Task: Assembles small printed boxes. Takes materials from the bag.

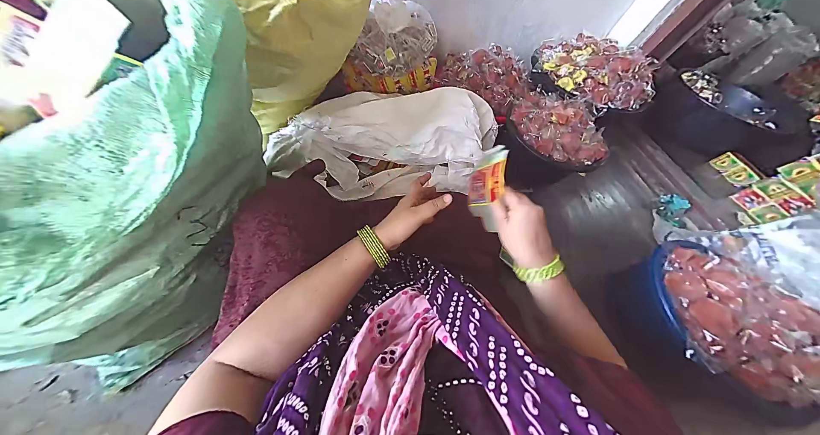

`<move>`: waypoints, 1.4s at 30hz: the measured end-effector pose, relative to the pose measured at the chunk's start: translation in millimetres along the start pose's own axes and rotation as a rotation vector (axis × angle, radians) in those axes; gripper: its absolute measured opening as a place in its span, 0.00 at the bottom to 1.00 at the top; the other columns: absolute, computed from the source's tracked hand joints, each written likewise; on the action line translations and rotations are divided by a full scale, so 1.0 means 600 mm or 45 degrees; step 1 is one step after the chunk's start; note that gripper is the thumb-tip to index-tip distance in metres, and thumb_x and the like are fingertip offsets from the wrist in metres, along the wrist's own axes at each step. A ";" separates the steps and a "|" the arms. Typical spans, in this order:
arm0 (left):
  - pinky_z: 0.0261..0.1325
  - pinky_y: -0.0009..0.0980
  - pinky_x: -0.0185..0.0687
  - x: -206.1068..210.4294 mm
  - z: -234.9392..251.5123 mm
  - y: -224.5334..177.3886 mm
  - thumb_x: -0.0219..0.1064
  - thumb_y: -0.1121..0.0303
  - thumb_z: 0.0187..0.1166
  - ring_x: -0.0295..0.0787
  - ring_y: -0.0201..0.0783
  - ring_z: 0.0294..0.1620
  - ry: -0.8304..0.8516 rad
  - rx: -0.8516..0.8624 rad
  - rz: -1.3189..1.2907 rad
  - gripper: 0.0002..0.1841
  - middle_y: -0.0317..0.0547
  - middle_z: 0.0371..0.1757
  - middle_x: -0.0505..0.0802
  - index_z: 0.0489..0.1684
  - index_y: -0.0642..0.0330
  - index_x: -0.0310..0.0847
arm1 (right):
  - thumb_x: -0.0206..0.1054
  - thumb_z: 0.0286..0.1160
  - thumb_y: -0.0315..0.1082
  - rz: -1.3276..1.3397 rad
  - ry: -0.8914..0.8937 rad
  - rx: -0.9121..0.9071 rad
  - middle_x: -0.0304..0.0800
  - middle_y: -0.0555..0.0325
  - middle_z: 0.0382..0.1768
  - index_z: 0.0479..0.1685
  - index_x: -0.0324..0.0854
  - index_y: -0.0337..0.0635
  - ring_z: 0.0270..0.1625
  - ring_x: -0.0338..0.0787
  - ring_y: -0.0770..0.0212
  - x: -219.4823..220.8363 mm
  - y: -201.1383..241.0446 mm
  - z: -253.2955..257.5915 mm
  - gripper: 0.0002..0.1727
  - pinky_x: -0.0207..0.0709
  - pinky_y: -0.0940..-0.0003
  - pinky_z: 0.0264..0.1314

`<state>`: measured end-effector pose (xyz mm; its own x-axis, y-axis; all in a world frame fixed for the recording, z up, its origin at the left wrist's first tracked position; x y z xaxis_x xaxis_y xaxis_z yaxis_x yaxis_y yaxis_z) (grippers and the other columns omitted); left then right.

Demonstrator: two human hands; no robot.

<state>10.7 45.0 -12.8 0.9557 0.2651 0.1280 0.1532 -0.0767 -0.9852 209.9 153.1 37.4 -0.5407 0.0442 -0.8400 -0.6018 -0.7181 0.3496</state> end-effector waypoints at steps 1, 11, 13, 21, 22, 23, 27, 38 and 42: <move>0.73 0.48 0.82 0.002 0.000 0.001 0.71 0.43 0.74 0.78 0.47 0.79 0.033 0.014 -0.040 0.55 0.54 0.84 0.75 0.96 0.51 0.34 | 0.59 0.83 0.35 0.103 -0.051 -0.179 0.93 0.45 0.35 0.41 0.90 0.34 0.37 0.93 0.52 0.008 0.039 -0.009 0.16 0.88 0.55 0.43; 0.72 0.40 0.81 -0.025 -0.037 -0.036 0.71 0.40 0.72 0.86 0.37 0.66 0.542 0.379 -0.598 0.39 0.42 0.63 0.90 0.77 0.57 0.69 | 0.60 0.86 0.56 1.007 0.303 -0.657 0.62 0.38 0.89 0.86 0.65 0.31 0.92 0.61 0.46 0.052 0.127 0.017 0.41 0.59 0.46 0.93; 0.70 0.37 0.82 -0.025 -0.041 -0.038 0.70 0.45 0.73 0.88 0.33 0.64 0.630 0.372 -0.625 0.32 0.38 0.60 0.91 0.72 0.54 0.72 | 0.74 0.75 0.55 1.017 0.250 -0.632 0.62 0.35 0.87 0.89 0.59 0.30 0.89 0.64 0.46 0.051 0.133 0.014 0.50 0.63 0.49 0.90; 0.56 0.24 0.88 -0.023 -0.066 -0.049 0.70 0.42 0.75 0.92 0.22 0.51 0.746 0.345 -0.609 0.18 0.28 0.48 0.96 0.51 0.40 0.89 | 0.89 0.53 0.51 0.781 0.014 -0.566 0.85 0.40 0.66 0.75 0.73 0.29 0.70 0.84 0.54 0.052 0.135 0.013 0.50 0.78 0.61 0.75; 0.54 0.22 0.87 -0.023 -0.067 -0.048 0.71 0.44 0.74 0.92 0.21 0.49 0.762 0.312 -0.581 0.15 0.27 0.46 0.96 0.49 0.39 0.90 | 0.89 0.53 0.47 0.803 -0.016 -0.543 0.87 0.42 0.61 0.70 0.74 0.28 0.65 0.86 0.56 0.053 0.136 0.011 0.46 0.80 0.63 0.72; 0.52 0.20 0.86 -0.022 -0.067 -0.047 0.71 0.46 0.73 0.91 0.19 0.47 0.774 0.270 -0.544 0.14 0.25 0.45 0.96 0.47 0.38 0.90 | 0.89 0.53 0.45 0.814 -0.032 -0.512 0.88 0.44 0.56 0.65 0.75 0.29 0.60 0.87 0.58 0.053 0.135 0.009 0.42 0.81 0.63 0.68; 0.58 0.23 0.84 -0.020 -0.052 -0.040 0.72 0.55 0.73 0.89 0.22 0.53 0.840 0.264 -0.454 0.26 0.27 0.53 0.92 0.70 0.45 0.74 | 0.82 0.61 0.53 0.696 0.109 -0.555 0.92 0.52 0.39 0.38 0.87 0.36 0.49 0.90 0.58 0.044 0.121 0.018 0.26 0.78 0.52 0.62; 0.59 0.42 0.92 -0.041 -0.040 -0.060 0.73 0.67 0.76 0.96 0.42 0.49 0.113 0.324 -0.412 0.21 0.48 0.47 0.96 0.62 0.68 0.75 | 0.81 0.67 0.38 1.197 0.001 -0.340 0.79 0.40 0.70 0.80 0.58 0.27 0.71 0.85 0.53 0.033 0.082 0.026 0.45 0.85 0.57 0.72; 0.58 0.43 0.93 -0.037 -0.029 -0.054 0.72 0.68 0.78 0.96 0.44 0.50 -0.047 0.532 -0.272 0.28 0.52 0.51 0.94 0.72 0.69 0.64 | 0.74 0.74 0.27 1.575 0.078 -0.178 0.86 0.37 0.60 0.82 0.46 0.23 0.61 0.93 0.50 0.060 0.103 0.002 0.44 0.90 0.55 0.65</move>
<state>-11.1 24.9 18.3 0.9030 0.2676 0.3361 0.2239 0.3745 -0.8998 152.5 111.3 29.0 -0.6689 -0.7433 0.0019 0.3608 -0.3224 0.8751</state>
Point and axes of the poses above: each hand's wrist, its own z-axis towards the middle knuckle, its own x-axis out of the palm, y = z × x, the point moved 2 cm from there along z, towards the middle knuckle
